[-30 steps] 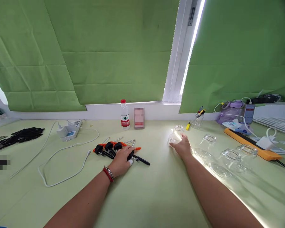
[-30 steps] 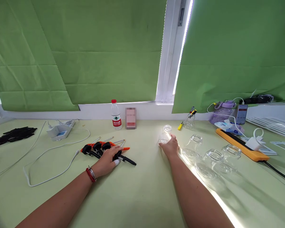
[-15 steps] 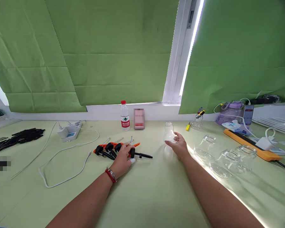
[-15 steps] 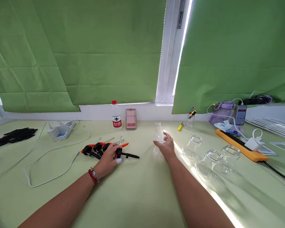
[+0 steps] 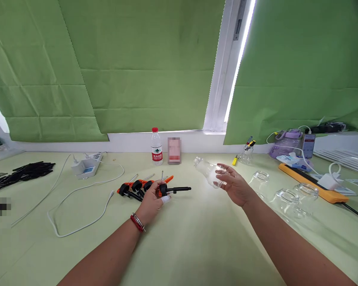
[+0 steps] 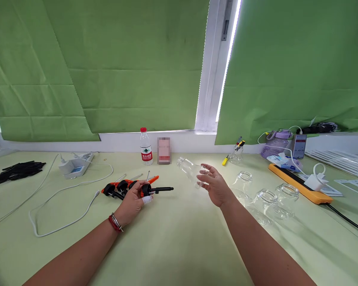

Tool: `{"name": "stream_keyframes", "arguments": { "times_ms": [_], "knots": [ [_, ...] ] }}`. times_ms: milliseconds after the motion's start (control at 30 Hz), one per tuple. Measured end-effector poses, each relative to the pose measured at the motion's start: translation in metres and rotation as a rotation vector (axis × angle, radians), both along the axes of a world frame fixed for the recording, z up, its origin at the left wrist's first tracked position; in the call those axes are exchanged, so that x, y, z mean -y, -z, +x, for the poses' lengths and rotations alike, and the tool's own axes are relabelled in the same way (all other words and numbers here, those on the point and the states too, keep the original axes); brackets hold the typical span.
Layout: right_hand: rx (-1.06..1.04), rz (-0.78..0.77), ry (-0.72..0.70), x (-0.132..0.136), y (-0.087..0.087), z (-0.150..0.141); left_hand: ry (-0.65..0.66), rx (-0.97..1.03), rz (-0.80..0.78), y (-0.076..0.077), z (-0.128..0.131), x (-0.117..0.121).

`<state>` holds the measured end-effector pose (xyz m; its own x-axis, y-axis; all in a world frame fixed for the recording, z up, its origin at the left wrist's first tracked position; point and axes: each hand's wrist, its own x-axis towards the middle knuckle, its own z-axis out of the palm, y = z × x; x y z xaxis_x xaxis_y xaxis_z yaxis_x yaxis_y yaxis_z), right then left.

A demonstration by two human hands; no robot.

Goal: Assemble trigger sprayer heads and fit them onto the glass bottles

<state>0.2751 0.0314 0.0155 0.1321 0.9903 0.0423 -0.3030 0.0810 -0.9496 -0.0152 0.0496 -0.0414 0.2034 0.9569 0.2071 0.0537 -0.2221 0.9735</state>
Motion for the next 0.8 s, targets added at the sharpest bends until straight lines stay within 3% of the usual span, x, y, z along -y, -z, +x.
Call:
{"name": "stream_keyframes", "arguments": {
  "times_ms": [167, 367, 667, 800],
  "knots": [
    [-0.077, -0.088, -0.029, 0.013, 0.009, 0.004, -0.018, 0.095, -0.049, -0.008, 0.002, 0.007],
    [-0.041, -0.208, -0.114, 0.015, 0.027, 0.003, -0.019, -0.031, 0.023, -0.012, 0.001, 0.012],
    [-0.019, -0.209, -0.057, 0.013, 0.028, 0.007, -0.004, -0.001, 0.033, -0.009, 0.0, 0.012],
    [-0.036, -0.261, -0.132, 0.018, 0.029, -0.004, 0.017, 0.043, -0.015, -0.014, 0.005, 0.016]
  ]
}}
